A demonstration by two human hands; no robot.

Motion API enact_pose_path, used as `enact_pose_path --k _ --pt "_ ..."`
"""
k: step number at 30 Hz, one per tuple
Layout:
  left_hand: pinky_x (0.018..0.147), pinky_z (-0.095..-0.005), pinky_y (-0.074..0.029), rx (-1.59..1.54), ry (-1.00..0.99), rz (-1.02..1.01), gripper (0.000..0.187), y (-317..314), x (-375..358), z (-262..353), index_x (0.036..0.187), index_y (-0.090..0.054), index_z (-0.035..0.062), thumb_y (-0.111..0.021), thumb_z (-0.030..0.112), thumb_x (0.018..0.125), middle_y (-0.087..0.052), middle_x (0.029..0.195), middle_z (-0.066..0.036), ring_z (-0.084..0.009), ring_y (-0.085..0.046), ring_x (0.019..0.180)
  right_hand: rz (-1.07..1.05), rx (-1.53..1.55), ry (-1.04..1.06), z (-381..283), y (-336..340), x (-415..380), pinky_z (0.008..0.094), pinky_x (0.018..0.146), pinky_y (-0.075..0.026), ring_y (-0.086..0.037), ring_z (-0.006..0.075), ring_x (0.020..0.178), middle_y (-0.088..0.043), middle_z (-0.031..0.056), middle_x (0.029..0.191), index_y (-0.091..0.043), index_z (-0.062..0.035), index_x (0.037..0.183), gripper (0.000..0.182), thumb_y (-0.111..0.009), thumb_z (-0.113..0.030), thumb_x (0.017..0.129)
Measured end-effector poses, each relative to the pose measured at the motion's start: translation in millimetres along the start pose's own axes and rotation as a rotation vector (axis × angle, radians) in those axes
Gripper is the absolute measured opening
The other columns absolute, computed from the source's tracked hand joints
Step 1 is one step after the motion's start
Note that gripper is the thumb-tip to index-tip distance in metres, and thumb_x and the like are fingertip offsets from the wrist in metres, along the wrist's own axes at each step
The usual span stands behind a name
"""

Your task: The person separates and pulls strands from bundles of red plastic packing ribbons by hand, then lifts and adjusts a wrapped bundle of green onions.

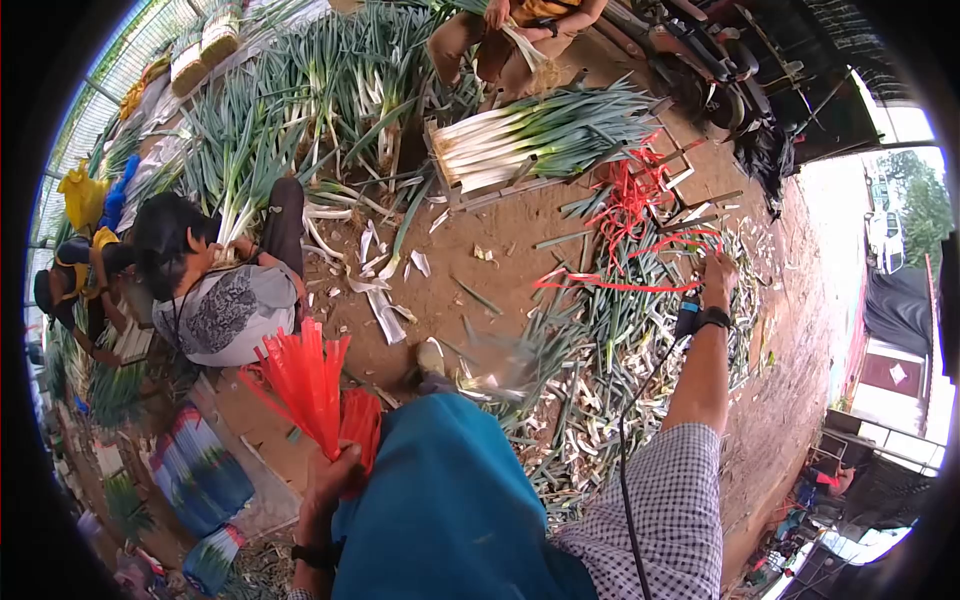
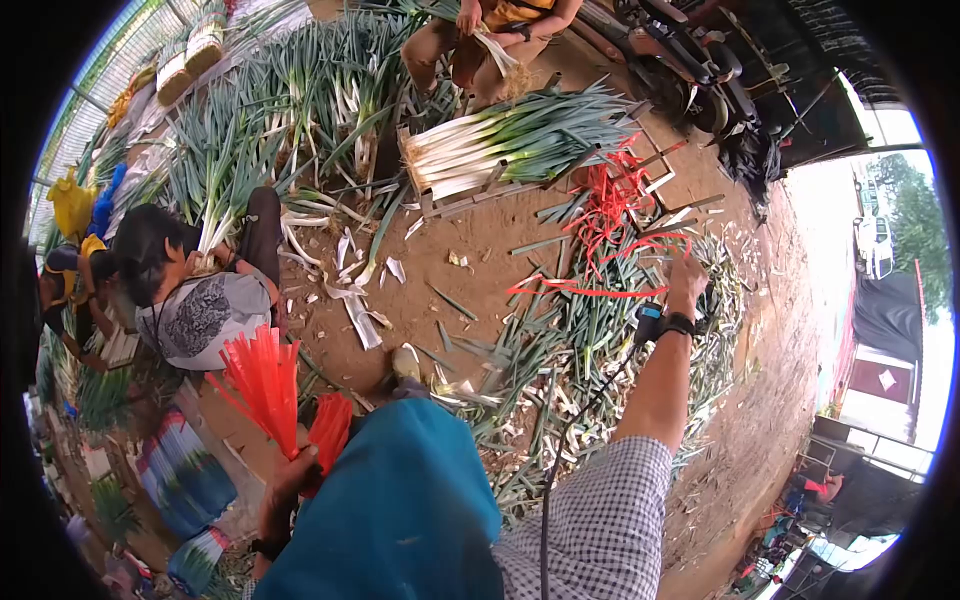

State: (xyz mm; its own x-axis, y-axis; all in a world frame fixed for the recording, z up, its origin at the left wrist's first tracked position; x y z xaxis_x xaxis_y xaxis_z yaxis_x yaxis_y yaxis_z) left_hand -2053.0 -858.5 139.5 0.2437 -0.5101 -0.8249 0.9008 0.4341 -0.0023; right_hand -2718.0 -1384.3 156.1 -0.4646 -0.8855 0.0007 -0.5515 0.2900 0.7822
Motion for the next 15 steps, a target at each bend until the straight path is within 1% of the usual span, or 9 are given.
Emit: enact_pose_path --k 2,3,6,7,10,11,12,14,15 --pt "0.046 -0.0243 -0.037 0.03 -0.011 -0.025 0.016 -0.5 2.8 -0.1 0.077 -0.059 0.0051 -0.059 0.017 0.087 -0.052 0.063 0.001 -0.0073 -0.048 0.052 0.004 0.018 -0.004 12.4 6.1 2.6 0.026 0.049 -0.045 -0.058 0.012 0.053 -0.063 0.0064 0.066 -0.064 -0.0027 0.077 0.02 -0.064 -0.02 0.086" --pt "0.046 -0.0244 -0.037 0.045 -0.016 -0.038 0.016 -2.1 3.0 0.3 0.077 -0.059 0.0049 -0.059 0.017 0.087 -0.052 0.063 0.002 -0.0072 -0.047 0.052 -0.003 0.01 -0.005 17.8 9.1 6.4 0.0246 0.047 -0.042 -0.055 0.01 0.052 -0.061 0.0047 0.064 -0.063 -0.0041 0.076 0.018 -0.063 -0.019 0.086" --pt "0.047 -0.0245 -0.037 0.045 -0.052 0.002 0.015 0.4 2.5 3.3 0.079 -0.061 0.0042 -0.059 0.016 0.087 -0.052 0.063 0.002 -0.0069 -0.048 0.053 0.034 -0.062 0.032 17.1 22.6 4.1 0.033 0.06 -0.049 -0.063 0.0193 0.06 -0.066 0.0125 0.068 -0.067 0.0005 0.076 0.026 -0.061 -0.024 0.08" --pt "0.048 -0.0245 -0.037 0.048 -0.055 -0.004 0.015 1.5 0.7 2.8 0.08 -0.061 0.0039 -0.059 0.016 0.087 -0.052 0.063 0.002 -0.007 -0.048 0.053 0.031 -0.019 -0.013 21.0 24.2 0.0 0.0335 0.057 -0.047 -0.061 0.0189 0.058 -0.066 0.0115 0.068 -0.066 -0.0001 0.073 0.025 -0.061 -0.024 0.079" --pt "0.049 -0.0245 -0.038 0.04 -0.059 -0.013 0.015 2.6 -1.2 4.5 0.082 -0.062 0.003 -0.06 0.017 0.087 -0.052 0.064 0.002 -0.0075 -0.049 0.054 0.035 -0.031 -0.029 11.2 27.3 -12.7 0.0346 0.054 -0.045 -0.058 0.0183 0.055 -0.064 0.0102 0.064 -0.063 -0.0005 0.07 0.026 -0.062 -0.024 0.079" --pt "0.049 -0.0246 -0.038 0.03 -0.049 -0.006 0.015 3.6 -4.0 4.2 0.083 -0.062 0.0029 -0.061 0.017 0.087 -0.052 0.064 0.001 -0.0077 -0.049 0.054 0.025 -0.004 -0.005 14.0 24.3 -11.1 0.0347 0.054 -0.044 -0.056 0.0176 0.052 -0.062 0.0092 0.062 -0.062 -0.0012 0.067 0.027 -0.061 -0.026 0.079" --pt "0.049 -0.0246 -0.039 0.018 -0.04 0.002 0.015 5.0 -7.3 3.2 0.083 -0.062 0.0027 -0.061 0.017 0.087 -0.053 0.064 0.001 -0.008 -0.049 0.054 0.028 -0.096 0.003 12.6 24.5 -11.0 0.0367 0.058 -0.045 -0.057 0.0229 0.057 -0.063 0.0129 0.065 -0.062 0.0001 0.069 0.03 -0.06 -0.028 0.079" --pt "0.049 -0.025 -0.04 0.004 -0.082 -0.007 0.015 4.8 -11.8 9.5 0.084 -0.062 0.0027 -0.061 0.017 0.087 -0.053 0.064 0.001 -0.0084 -0.049 0.054 0.009 -0.297 0.123 -4.4 20.2 -14.6 0.041 0.064 -0.046 -0.059 0.0312 0.065 -0.063 0.019 0.071 -0.062 0.002 0.07 0.034 -0.058 -0.03 0.079" --pt "0.049 -0.0252 -0.04 -0.001 -0.099 -0.012 0.015 4.8 -14.4 12.3 0.085 -0.062 0.0027 -0.061 0.018 0.087 -0.053 0.064 0.001 -0.0086 -0.049 0.054 -0.013 -0.373 0.171 -4.8 11.9 -10.9 0.045 0.069 -0.045 -0.059 0.0372 0.073 -0.064 0.0226 0.078 -0.064 0.0023 0.075 0.036 -0.058 -0.033 0.079"
Point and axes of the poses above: each hand's wrist, its own x-axis towards the middle knuckle, its own y-axis out of the back of the hand, z = x × y, the point moved 10 cm from there along x, towards the middle knuckle
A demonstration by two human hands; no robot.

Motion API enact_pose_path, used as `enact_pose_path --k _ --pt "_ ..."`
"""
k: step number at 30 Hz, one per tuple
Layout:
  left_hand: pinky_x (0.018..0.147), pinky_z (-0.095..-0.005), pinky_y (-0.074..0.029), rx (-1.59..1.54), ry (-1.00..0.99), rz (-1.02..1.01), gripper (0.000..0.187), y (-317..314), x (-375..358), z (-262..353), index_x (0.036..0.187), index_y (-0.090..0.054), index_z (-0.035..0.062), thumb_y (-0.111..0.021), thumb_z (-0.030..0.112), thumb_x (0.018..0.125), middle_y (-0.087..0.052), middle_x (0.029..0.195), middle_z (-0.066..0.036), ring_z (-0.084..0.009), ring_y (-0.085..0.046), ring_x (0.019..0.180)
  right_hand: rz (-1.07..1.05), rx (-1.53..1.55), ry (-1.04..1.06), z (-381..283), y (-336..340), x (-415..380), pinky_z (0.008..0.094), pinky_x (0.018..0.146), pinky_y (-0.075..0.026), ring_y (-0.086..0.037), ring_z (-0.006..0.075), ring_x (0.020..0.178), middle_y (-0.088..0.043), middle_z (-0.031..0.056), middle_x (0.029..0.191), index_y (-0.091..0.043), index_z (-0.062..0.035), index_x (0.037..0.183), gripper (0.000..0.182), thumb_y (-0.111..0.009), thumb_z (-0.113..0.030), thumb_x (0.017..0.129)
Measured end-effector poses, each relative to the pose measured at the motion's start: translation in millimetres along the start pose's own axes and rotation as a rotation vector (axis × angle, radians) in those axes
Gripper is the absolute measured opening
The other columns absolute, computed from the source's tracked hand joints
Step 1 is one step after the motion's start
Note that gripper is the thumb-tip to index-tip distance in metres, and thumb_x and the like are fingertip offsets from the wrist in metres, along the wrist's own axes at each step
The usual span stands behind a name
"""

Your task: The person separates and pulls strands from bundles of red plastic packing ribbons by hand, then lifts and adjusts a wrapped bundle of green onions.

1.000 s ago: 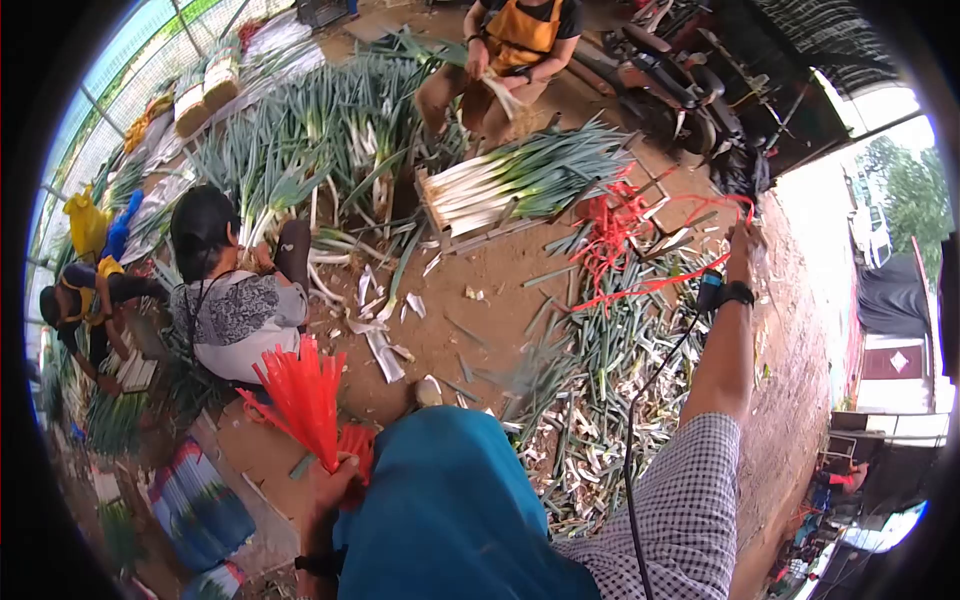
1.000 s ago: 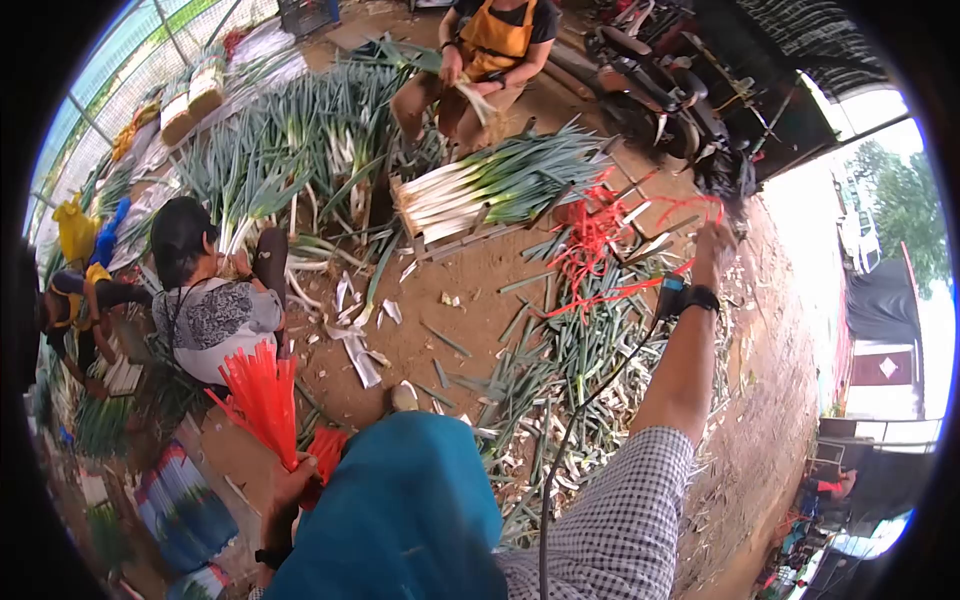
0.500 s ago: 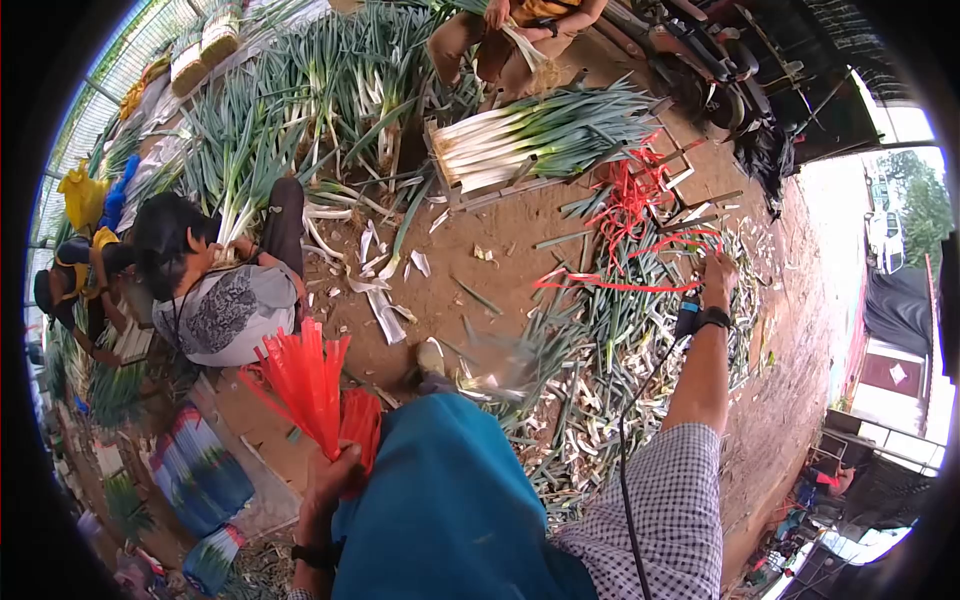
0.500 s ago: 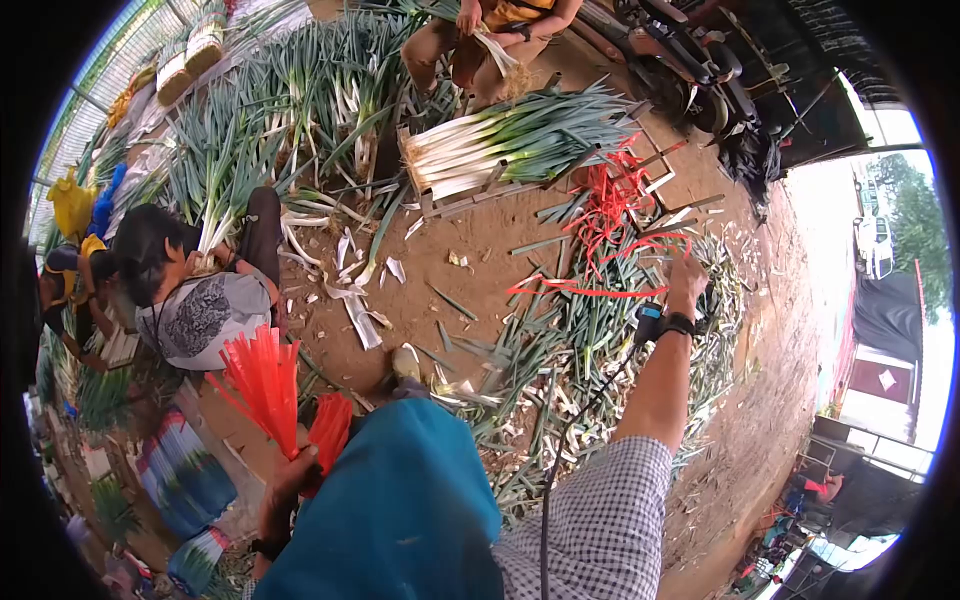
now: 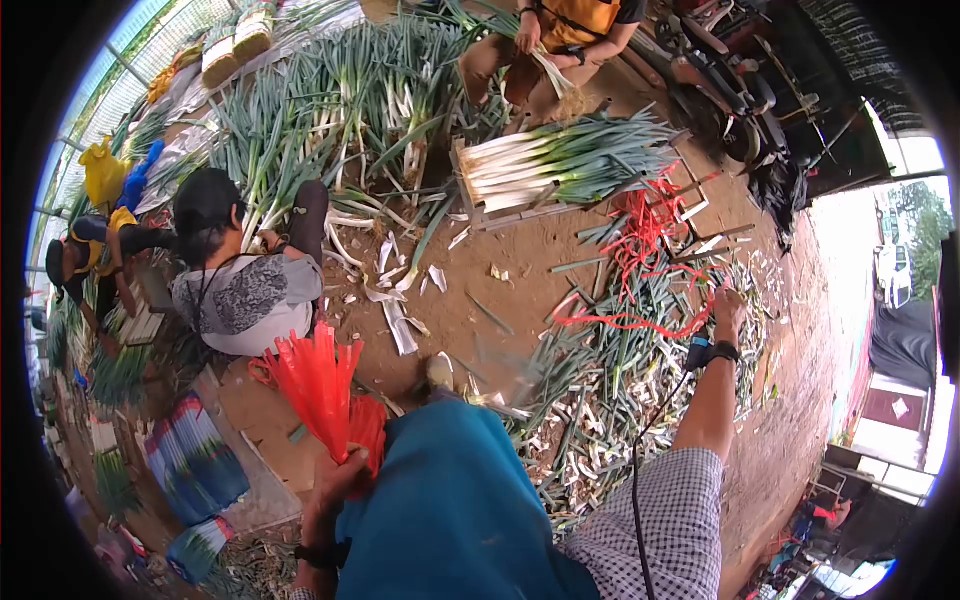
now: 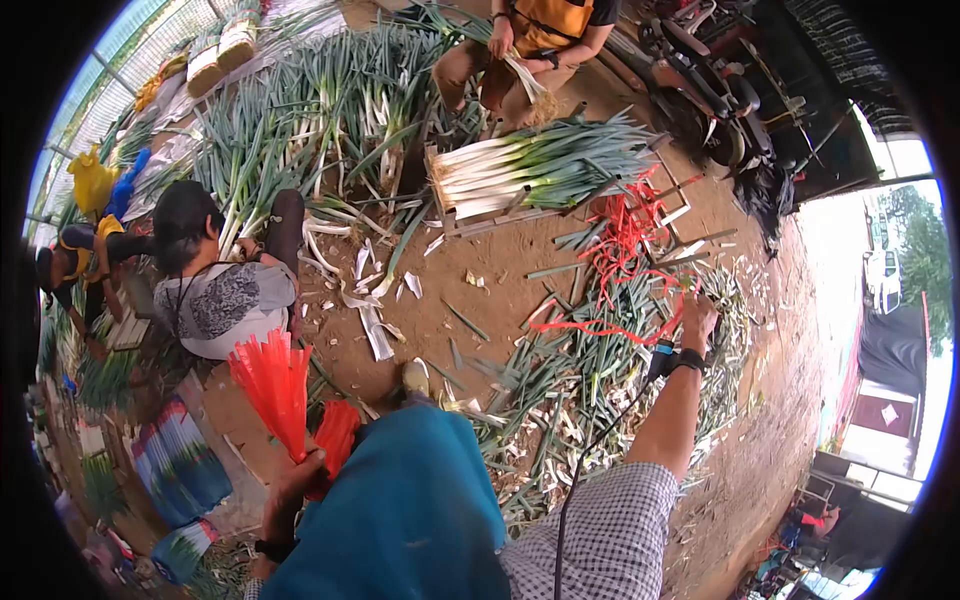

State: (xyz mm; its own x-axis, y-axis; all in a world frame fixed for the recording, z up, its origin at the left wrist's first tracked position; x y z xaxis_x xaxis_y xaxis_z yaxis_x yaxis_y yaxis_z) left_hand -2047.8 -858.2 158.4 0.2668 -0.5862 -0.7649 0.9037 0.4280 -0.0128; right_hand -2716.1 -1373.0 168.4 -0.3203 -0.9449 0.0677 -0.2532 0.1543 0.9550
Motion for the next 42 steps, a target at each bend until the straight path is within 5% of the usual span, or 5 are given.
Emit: enact_pose_path --k 6,17,33,35,42 --pt "0.049 -0.0258 -0.042 -0.042 0.043 0.05 0.015 2.9 -2.1 -6.4 0.085 -0.062 0.0035 -0.061 0.018 0.088 -0.055 0.064 0.0 -0.0092 -0.051 0.054 -0.087 0.293 0.327 -110.2 -43.6 -76.9 0.0401 0.069 -0.048 -0.063 0.0262 0.074 -0.066 0.0134 0.079 -0.065 0.0011 0.088 0.036 -0.059 -0.033 0.083" --pt "0.06 -0.0266 -0.047 -0.04 -0.301 -0.069 0.013 -7.9 25.4 52.8 0.087 -0.059 -0.0013 -0.054 0.01 0.092 -0.059 0.066 -0.004 -0.0106 -0.056 0.062 -1.852 0.928 0.482 -434.2 -122.2 -505.5 0.0368 0.098 -0.045 -0.054 0.0249 0.116 -0.056 0.0168 0.128 -0.041 0.0014 0.137 0.073 -0.078 -0.026 0.079" --pt "0.064 -0.0278 -0.049 0.098 -0.814 0.252 0.015 91.4 -51.9 147.8 0.099 -0.062 -0.0012 -0.062 0.01 0.088 -0.063 0.075 -0.005 -0.0143 -0.061 0.071 -2.429 1.451 0.329 -534.4 -34.9 -681.2 0.0323 0.091 -0.046 -0.053 0.0169 0.109 -0.051 0.0051 0.121 -0.039 -0.0074 0.134 0.066 -0.075 -0.005 0.079" --pt "0.068 -0.0308 -0.051 0.307 -0.896 0.232 0.024 99.5 -61.8 157.9 0.108 -0.062 -0.0002 -0.064 0.012 0.087 -0.064 0.079 -0.005 -0.0178 -0.063 0.076 -2.139 1.125 0.885 -513.4 -95.8 -694.4 0.0338 0.084 -0.049 -0.058 0.0205 0.097 -0.057 0.007 0.107 -0.044 -0.0076 0.129 0.051 -0.069 -0.008 0.084" --pt "0.044 -0.0236 -0.041 -0.326 -0.288 -0.218 0.054 139.3 -70.7 94.6 0.13 -0.048 -0.0006 -0.066 0.022 0.084 -0.058 0.075 0.0 -0.0083 -0.049 0.049 -2.137 0.997 0.326 -564.4 -31.6 -720.8 0.0321 0.076 -0.053 -0.065 0.0206 0.09 -0.066 0.0083 0.092 -0.059 -0.0031 0.11 0.021 -0.06 -0.015 0.093"
Point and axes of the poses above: each hand's wrist, its own x-axis towards the middle knuckle, its own y-axis out of the back of the hand, z = x × y, the point moved 10 cm from there along x, towards the middle knuckle
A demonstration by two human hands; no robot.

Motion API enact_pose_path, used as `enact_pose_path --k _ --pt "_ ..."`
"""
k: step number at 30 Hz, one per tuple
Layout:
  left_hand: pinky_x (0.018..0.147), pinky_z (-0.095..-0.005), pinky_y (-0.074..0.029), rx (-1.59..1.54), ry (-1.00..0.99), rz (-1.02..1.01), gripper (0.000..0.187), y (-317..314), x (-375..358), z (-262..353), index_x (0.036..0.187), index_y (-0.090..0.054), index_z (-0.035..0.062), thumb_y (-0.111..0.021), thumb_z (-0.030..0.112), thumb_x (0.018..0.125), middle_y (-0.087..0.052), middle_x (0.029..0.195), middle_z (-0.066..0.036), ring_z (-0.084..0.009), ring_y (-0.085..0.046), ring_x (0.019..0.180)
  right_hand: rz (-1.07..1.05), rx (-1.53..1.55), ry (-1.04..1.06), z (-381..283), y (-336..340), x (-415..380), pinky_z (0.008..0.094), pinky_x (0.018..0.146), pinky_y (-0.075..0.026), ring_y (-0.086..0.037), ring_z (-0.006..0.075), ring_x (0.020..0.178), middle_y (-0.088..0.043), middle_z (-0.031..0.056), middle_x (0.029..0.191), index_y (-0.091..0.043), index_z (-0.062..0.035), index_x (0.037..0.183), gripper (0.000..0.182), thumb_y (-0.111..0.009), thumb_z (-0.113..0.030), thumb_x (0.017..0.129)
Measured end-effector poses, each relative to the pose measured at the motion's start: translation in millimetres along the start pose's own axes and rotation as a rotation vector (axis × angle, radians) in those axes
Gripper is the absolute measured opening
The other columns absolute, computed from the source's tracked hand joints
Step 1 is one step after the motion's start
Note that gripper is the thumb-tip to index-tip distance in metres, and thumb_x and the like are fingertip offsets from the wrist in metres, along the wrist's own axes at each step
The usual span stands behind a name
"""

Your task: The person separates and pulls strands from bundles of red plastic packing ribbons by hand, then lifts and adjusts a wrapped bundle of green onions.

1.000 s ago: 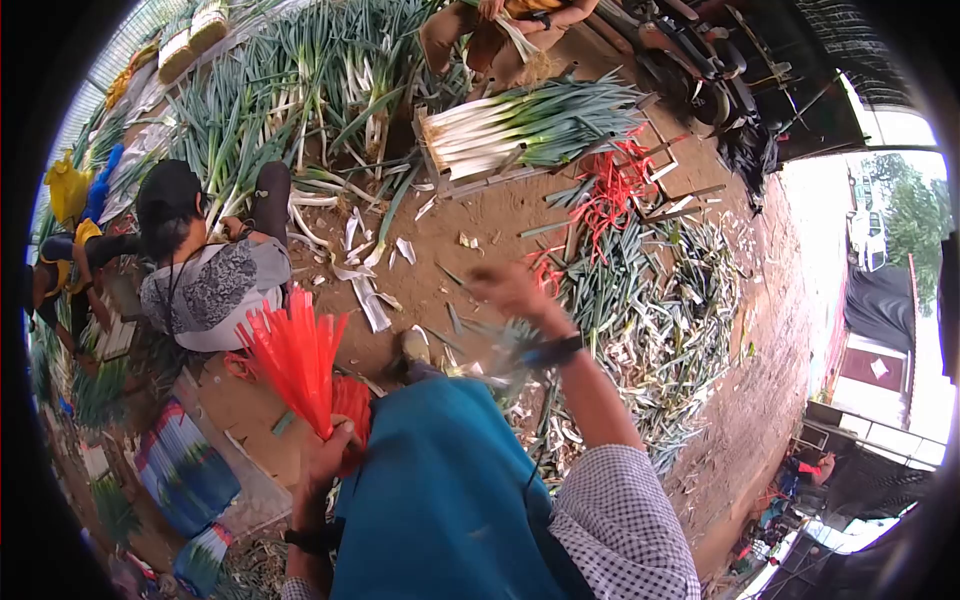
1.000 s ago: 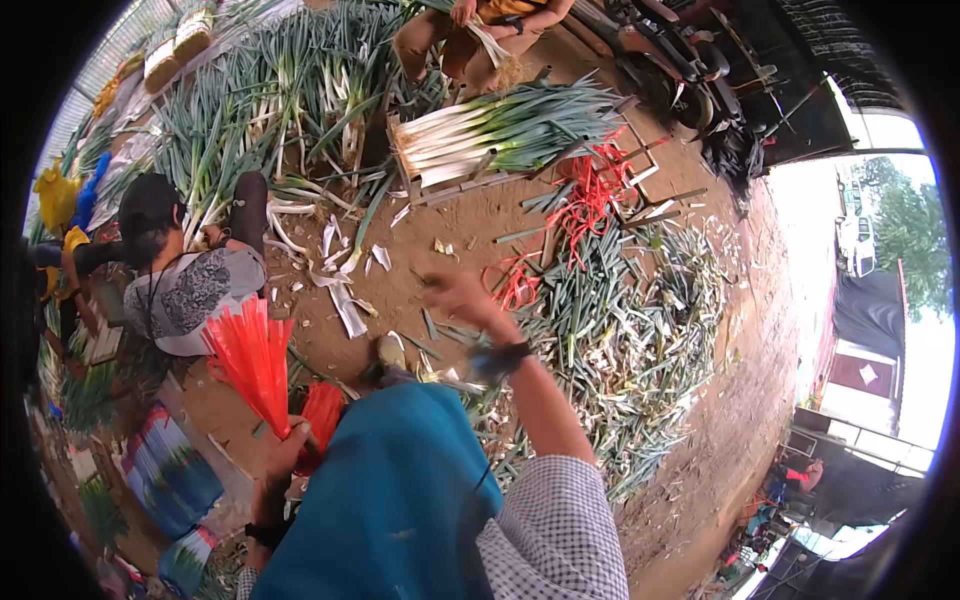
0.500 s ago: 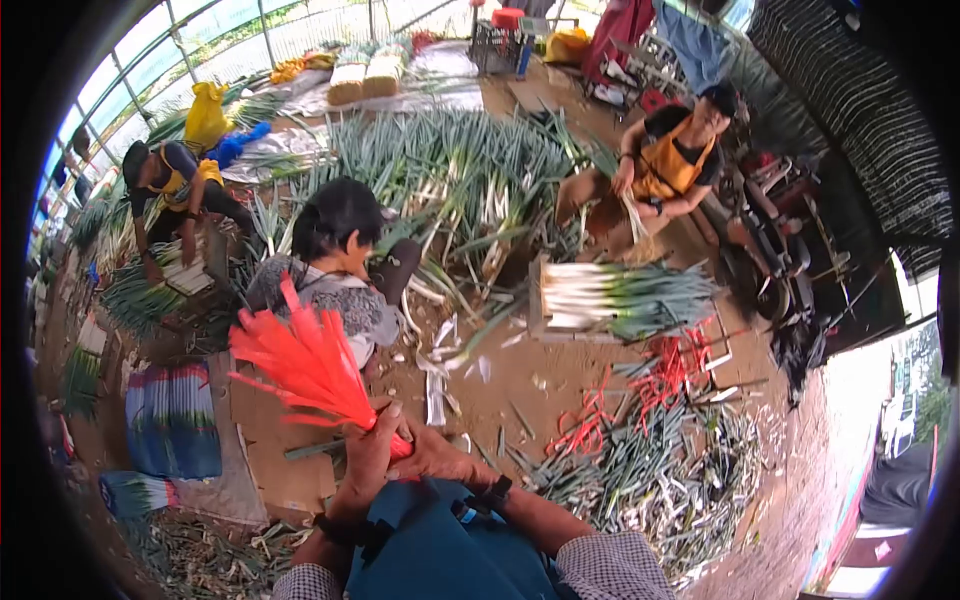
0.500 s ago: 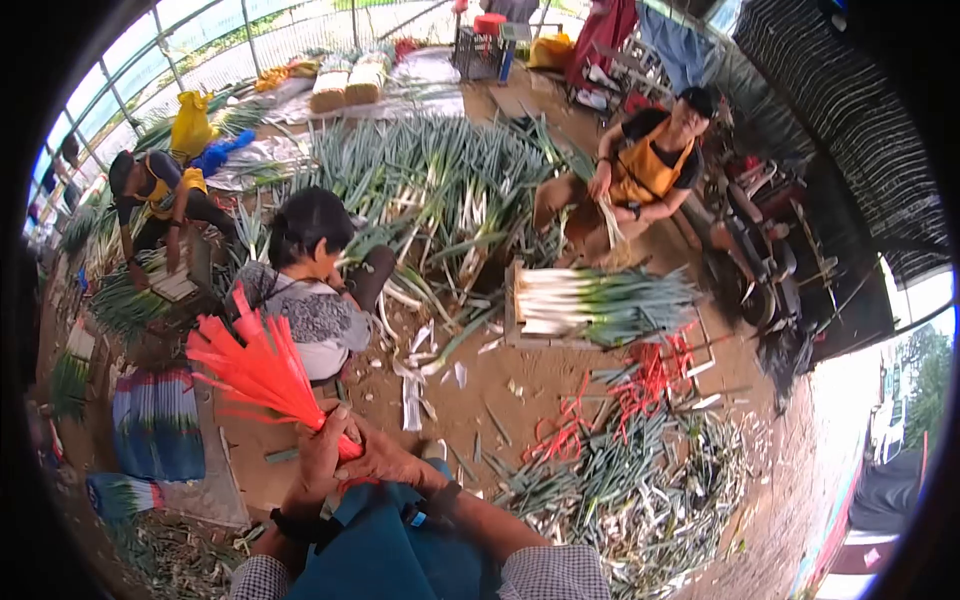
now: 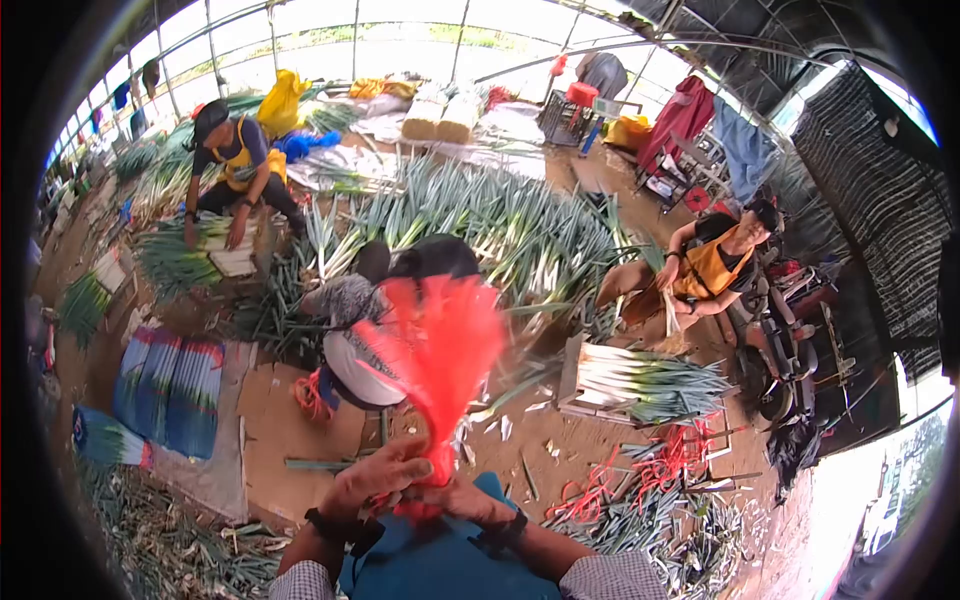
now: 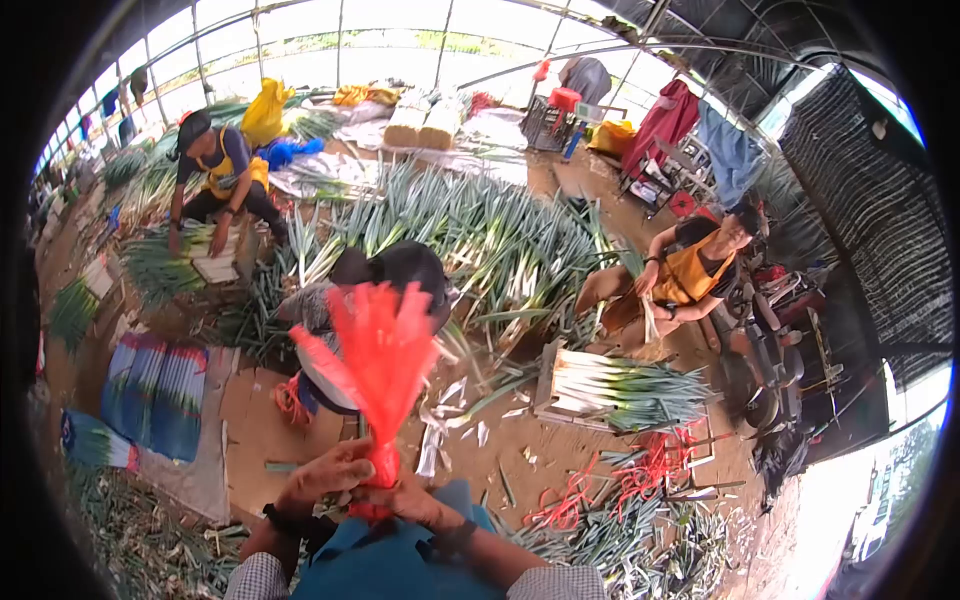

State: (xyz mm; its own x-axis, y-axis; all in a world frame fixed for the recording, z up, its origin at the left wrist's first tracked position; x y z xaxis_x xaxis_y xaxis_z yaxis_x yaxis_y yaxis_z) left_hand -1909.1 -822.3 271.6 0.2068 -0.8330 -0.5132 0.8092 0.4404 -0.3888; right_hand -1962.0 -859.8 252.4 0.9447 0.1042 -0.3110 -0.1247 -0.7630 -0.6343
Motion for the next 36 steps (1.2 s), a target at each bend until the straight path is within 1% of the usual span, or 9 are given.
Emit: enact_pose_path --k 2,4,8,10,13,19,23,28,36 --pt "0.044 -0.0212 -0.036 -0.202 -0.117 -0.217 0.063 -10.0 1.4 18.0 0.14 -0.037 -0.0007 -0.062 0.017 0.084 -0.052 0.076 0.002 -0.0058 -0.046 0.051 -0.086 0.001 0.114 -13.5 -12.6 7.5 0.0322 0.077 -0.053 -0.065 0.0213 0.088 -0.067 0.0082 0.091 -0.06 -0.0017 0.107 0.021 -0.062 -0.016 0.092" --pt "0.069 -0.0234 -0.043 -0.115 -0.184 -0.282 0.074 -5.8 3.9 13.7 0.14 -0.037 -0.0012 -0.067 0.033 0.082 -0.054 0.1 -0.003 -0.0085 -0.052 0.08 -0.108 0.065 0.168 -38.4 -23.2 9.5 0.0332 0.077 -0.053 -0.065 0.0219 0.086 -0.067 0.009 0.089 -0.061 -0.0001 0.099 0.02 -0.064 -0.018 0.091" --pt "0.088 -0.0266 -0.043 0.208 -0.138 -0.357 0.067 -20.3 3.0 6.5 0.135 -0.044 0.0009 -0.072 0.027 0.08 -0.055 0.114 -0.005 -0.0112 -0.052 0.102 0.247 0.224 0.341 -46.4 12.0 13.3 0.0355 0.074 -0.051 -0.062 0.0184 0.073 -0.062 0.0078 0.078 -0.057 -0.0019 0.096 0.024 -0.063 -0.025 0.092" --pt "0.086 -0.0284 -0.045 0.366 0.084 -0.396 0.04 -13.4 13.3 -42.1 0.115 -0.058 0.0028 -0.072 0.014 0.079 -0.06 0.103 -0.002 -0.0111 -0.054 0.096 0.183 0.407 0.339 -39.3 17.1 20.8 0.0352 0.072 -0.048 -0.055 0.0179 0.068 -0.055 0.004 0.071 -0.056 -0.0059 0.099 0.025 -0.063 -0.028 0.091" --pt "0.08 -0.0292 -0.048 0.381 -0.06 -0.41 0.026 -7.6 21.2 -44.2 0.099 -0.061 0.0022 -0.072 0.017 0.08 -0.06 0.088 0.002 -0.0104 -0.056 0.086 0.297 0.389 0.347 -37.8 20.5 17.2 0.0336 0.068 -0.045 -0.048 0.0157 0.061 -0.046 0.0 0.065 -0.055 -0.0103 0.094 0.021 -0.065 -0.028 0.09" --pt "0.071 -0.0322 -0.05 0.82 -0.385 -0.039 0.026 24.3 18.8 -27.6 0.099 -0.062 0.0057 -0.07 0.019 0.079 -0.066 0.083 -0.01 -0.0229 -0.064 0.076 0.559 0.326 0.328 -5.7 37.5 4.2 0.038 0.066 -0.046 -0.047 0.0163 0.059 -0.045 0.0008 0.061 -0.053 -0.0069 0.083 0.022 -0.064 -0.024 0.091" --pt "0.069 -0.0345 -0.05 0.763 -0.365 -0.122 0.027 30.7 22.9 -64.4 0.1 -0.064 0.0073 -0.069 0.021 0.077 -0.066 0.082 -0.016 -0.0284 -0.066 0.076 0.674 0.433 0.342 24.2 43.8 -3.9 0.029 0.053 -0.038 -0.041 0.0122 0.051 -0.042 -0.0015 0.057 -0.055 -0.0044 0.086 0.031 -0.062 -0.034 0.092" --pt "0.065 -0.0373 -0.049 0.845 -0.117 -0.093 0.028 48.4 11.9 -82.5 0.097 -0.065 0.0079 -0.07 0.023 0.074 -0.064 0.075 -0.016 -0.0316 -0.064 0.071 0.692 0.563 0.372 9.2 54.8 -18.5 0.0302 0.052 -0.037 -0.035 0.0107 0.048 -0.032 -0.0037 0.054 -0.053 -0.0049 0.087 0.035 -0.056 -0.039 0.095" --pt "0.066 -0.0382 -0.051 1.008 -0.142 0.158 0.023 68.2 16.2 -113.1 0.091 -0.068 0.009 -0.068 0.022 0.072 -0.066 0.075 -0.015 -0.0301 -0.066 0.073 0.786 0.61 0.468 -44.2 113.2 -82.2 0.0314 0.053 -0.037 -0.031 0.01 0.049 -0.03 -0.0053 0.056 -0.05 -0.0104 0.085 0.032 -0.052 -0.041 0.097"
Point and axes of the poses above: each hand's wrist, its own x-axis towards the middle knuckle, its own y-axis out of the back of the hand, z = x × y, the point moved 10 cm from there along x, towards the middle knuckle
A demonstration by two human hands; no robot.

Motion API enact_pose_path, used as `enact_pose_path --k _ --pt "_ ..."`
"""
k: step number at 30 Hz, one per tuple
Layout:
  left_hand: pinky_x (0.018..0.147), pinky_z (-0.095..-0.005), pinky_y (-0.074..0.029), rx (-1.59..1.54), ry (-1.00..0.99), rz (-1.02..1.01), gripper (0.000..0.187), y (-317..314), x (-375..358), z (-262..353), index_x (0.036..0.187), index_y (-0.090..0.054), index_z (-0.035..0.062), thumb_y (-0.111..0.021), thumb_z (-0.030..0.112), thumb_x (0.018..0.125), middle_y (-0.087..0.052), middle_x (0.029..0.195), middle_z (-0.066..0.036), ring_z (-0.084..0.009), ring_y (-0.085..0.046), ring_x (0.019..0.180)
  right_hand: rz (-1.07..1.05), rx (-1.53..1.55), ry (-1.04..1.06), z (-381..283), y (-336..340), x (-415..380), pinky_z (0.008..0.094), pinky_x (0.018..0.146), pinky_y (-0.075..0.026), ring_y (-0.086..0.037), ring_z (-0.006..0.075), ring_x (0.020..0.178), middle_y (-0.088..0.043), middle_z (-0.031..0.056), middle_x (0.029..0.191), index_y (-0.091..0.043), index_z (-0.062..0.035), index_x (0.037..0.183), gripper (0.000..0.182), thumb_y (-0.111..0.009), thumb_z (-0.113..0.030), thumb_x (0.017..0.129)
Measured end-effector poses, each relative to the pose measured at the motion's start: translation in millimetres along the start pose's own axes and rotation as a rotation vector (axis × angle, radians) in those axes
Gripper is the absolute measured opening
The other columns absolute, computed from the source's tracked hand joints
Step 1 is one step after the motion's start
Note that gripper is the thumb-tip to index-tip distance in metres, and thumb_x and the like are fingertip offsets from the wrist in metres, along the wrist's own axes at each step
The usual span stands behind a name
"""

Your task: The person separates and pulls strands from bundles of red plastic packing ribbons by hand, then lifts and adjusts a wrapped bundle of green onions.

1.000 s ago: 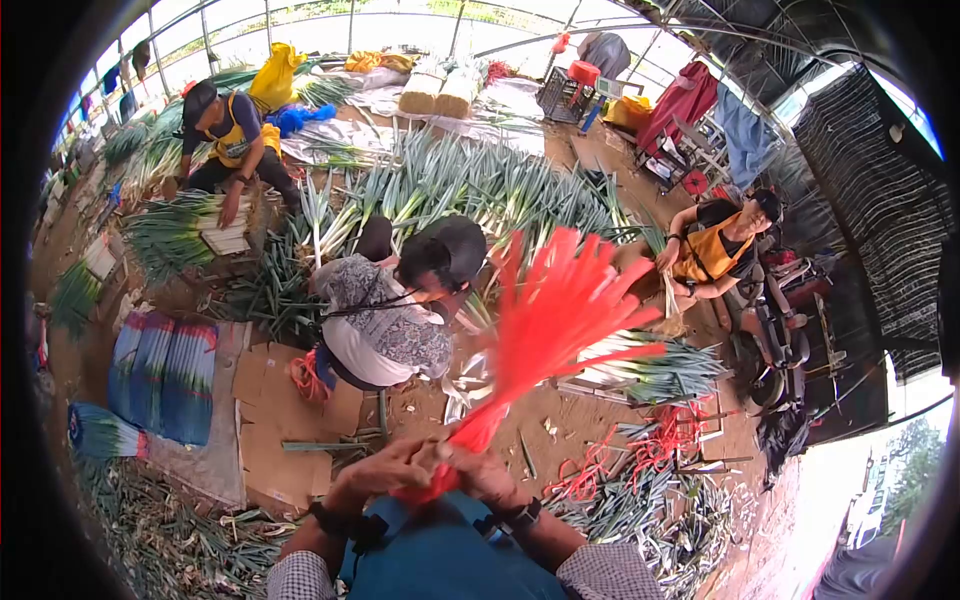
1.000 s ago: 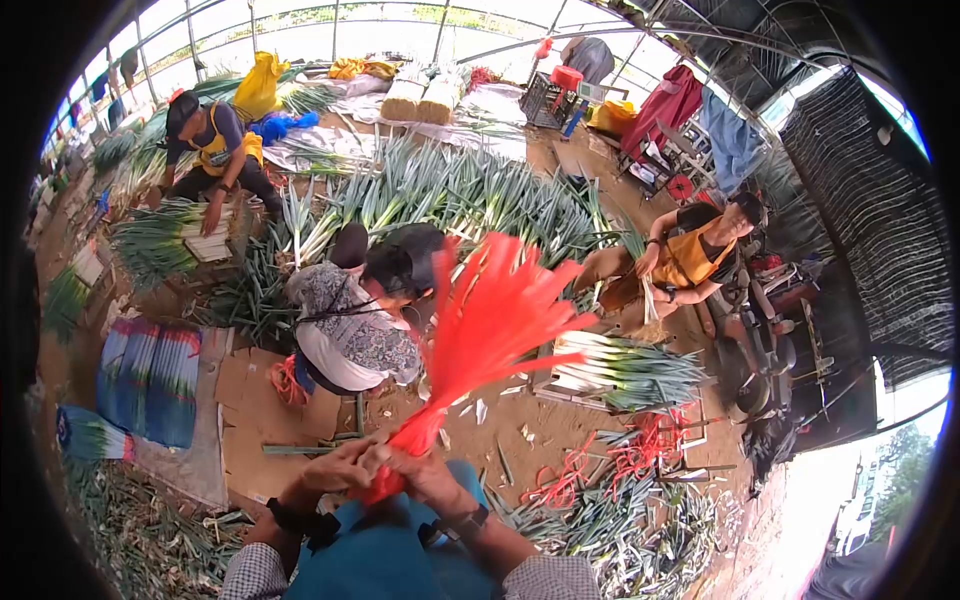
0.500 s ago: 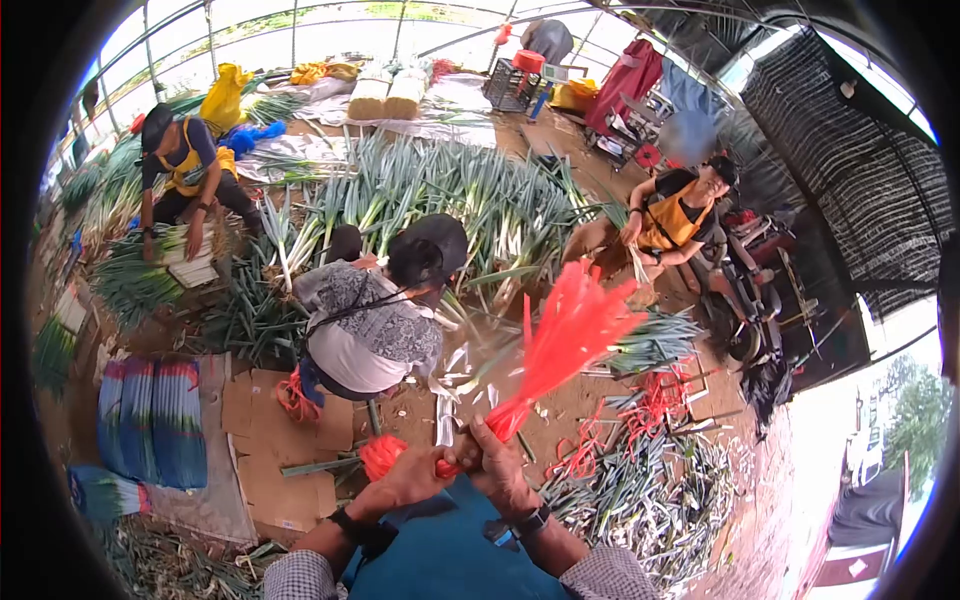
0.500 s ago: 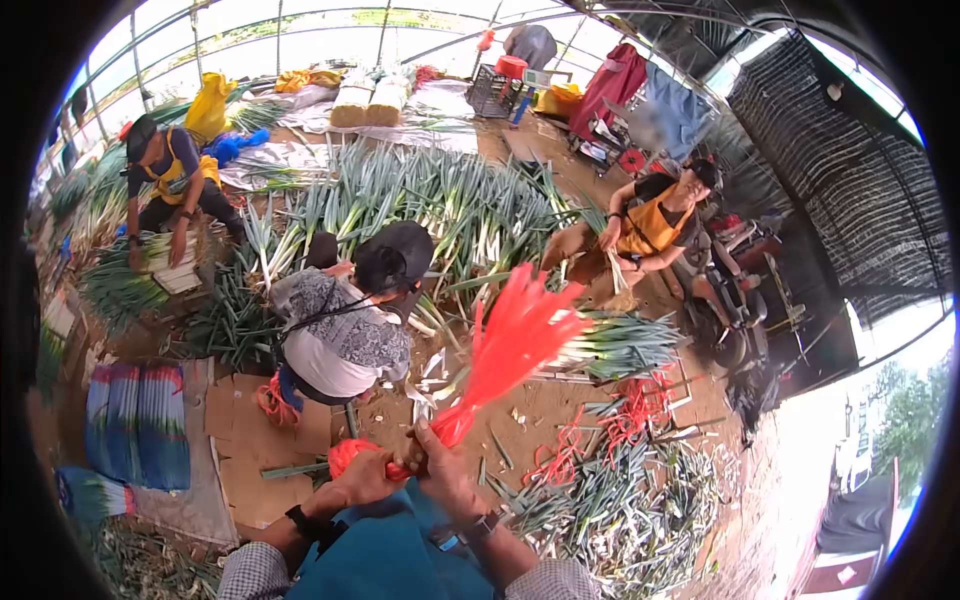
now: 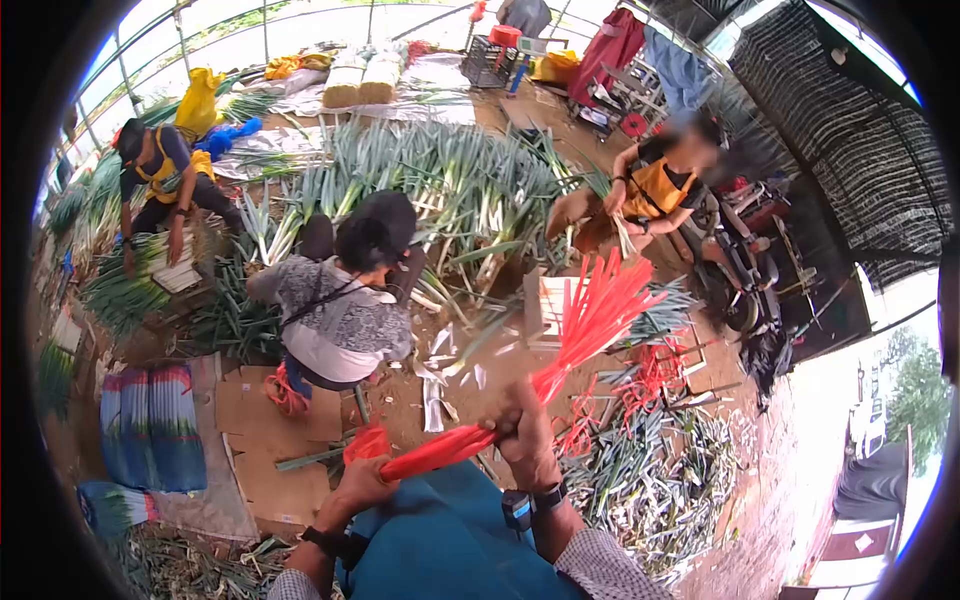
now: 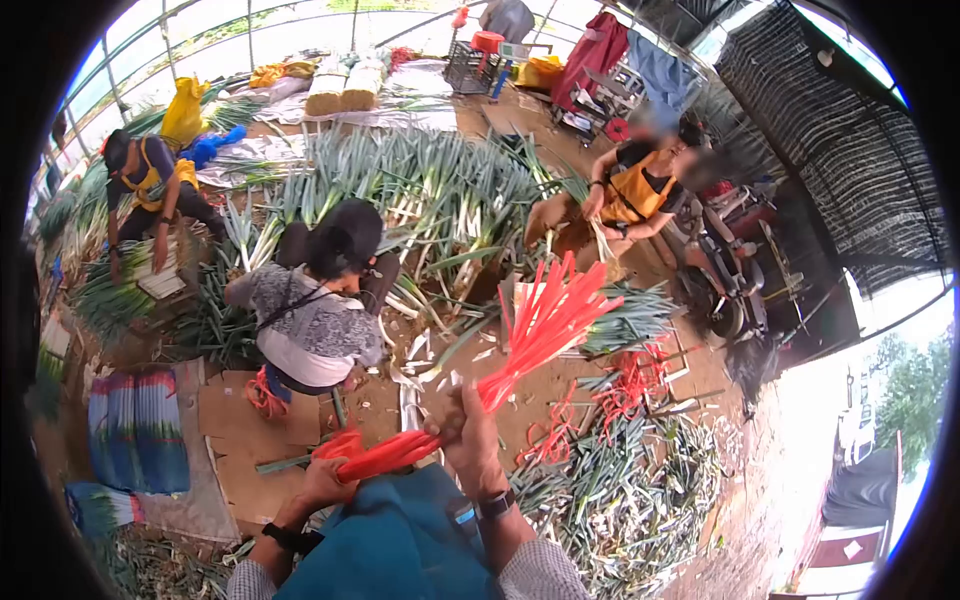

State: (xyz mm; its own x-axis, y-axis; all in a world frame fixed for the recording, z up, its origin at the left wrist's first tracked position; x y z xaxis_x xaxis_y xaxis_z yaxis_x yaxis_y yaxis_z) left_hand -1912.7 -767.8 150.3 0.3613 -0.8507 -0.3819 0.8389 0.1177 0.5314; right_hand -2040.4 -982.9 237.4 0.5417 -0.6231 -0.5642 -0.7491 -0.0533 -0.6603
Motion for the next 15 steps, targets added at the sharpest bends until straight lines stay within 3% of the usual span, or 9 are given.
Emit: enact_pose_path --k 4,9,10,13,15 --pt "0.069 -0.0392 -0.052 0.009 -0.001 0.017 0.026 -16.9 7.6 3.0 0.091 -0.068 0.0104 -0.068 0.025 0.07 -0.066 0.076 -0.015 -0.0311 -0.066 0.075 0.061 0.07 0.102 -60.3 25.9 -7.0 0.0307 0.054 -0.038 -0.032 0.0095 0.049 -0.032 -0.0058 0.058 -0.051 -0.0122 0.085 0.032 -0.054 -0.042 0.095" --pt "0.07 -0.04 -0.052 0.114 0.044 0.06 0.037 -29.3 16.1 0.0 0.095 -0.069 0.0122 -0.073 0.038 0.069 -0.067 0.08 -0.014 -0.0312 -0.067 0.078 0.11 0.123 0.261 -127.1 59.4 -18.6 0.0291 0.054 -0.038 -0.031 0.0088 0.049 -0.032 -0.006 0.057 -0.054 -0.0133 0.085 0.031 -0.054 -0.043 0.095" --pt "0.071 -0.0402 -0.052 0.14 0.035 0.072 0.039 -26.7 17.4 4.2 0.096 -0.069 0.0129 -0.074 0.041 0.069 -0.068 0.081 -0.014 -0.0311 -0.067 0.078 0.011 0.178 0.286 -138.5 62.2 -15.5 0.0283 0.054 -0.037 -0.031 0.0086 0.049 -0.032 -0.0056 0.056 -0.055 -0.0126 0.085 0.032 -0.054 -0.043 0.095" --pt "0.072 -0.0405 -0.053 0.041 0.042 0.104 0.043 -15.5 12.1 16.8 0.102 -0.069 0.0161 -0.076 0.043 0.069 -0.068 0.085 -0.015 -0.0306 -0.067 0.08 -0.031 0.238 0.344 -166.0 77.6 -15.7 0.0281 0.055 -0.037 -0.031 0.009 0.049 -0.033 -0.0051 0.056 -0.055 -0.0118 0.085 0.031 -0.053 -0.041 0.096" --pt "0.072 -0.0423 -0.053 0.081 0.043 0.088 0.04 -19.0 6.4 7.5 0.106 -0.068 0.0168 -0.074 0.036 0.072 -0.068 0.088 -0.016 -0.0316 -0.067 0.081 -0.023 0.266 0.369 -173.2 88.3 -14.9 0.0292 0.056 -0.038 -0.032 0.0093 0.049 -0.034 -0.005 0.057 -0.055 -0.0114 0.087 0.028 -0.054 -0.039 0.096"
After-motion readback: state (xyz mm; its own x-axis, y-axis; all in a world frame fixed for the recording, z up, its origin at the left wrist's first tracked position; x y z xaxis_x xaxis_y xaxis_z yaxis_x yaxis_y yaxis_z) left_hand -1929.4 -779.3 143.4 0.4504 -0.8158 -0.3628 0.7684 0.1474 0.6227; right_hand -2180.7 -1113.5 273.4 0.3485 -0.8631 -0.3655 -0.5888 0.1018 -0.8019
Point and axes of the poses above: each hand's wrist, its own x-axis towards the middle knuckle, its own y-axis out of the back of the hand, z = x × y, the point moved 10 cm from there along x, towards the middle knuckle
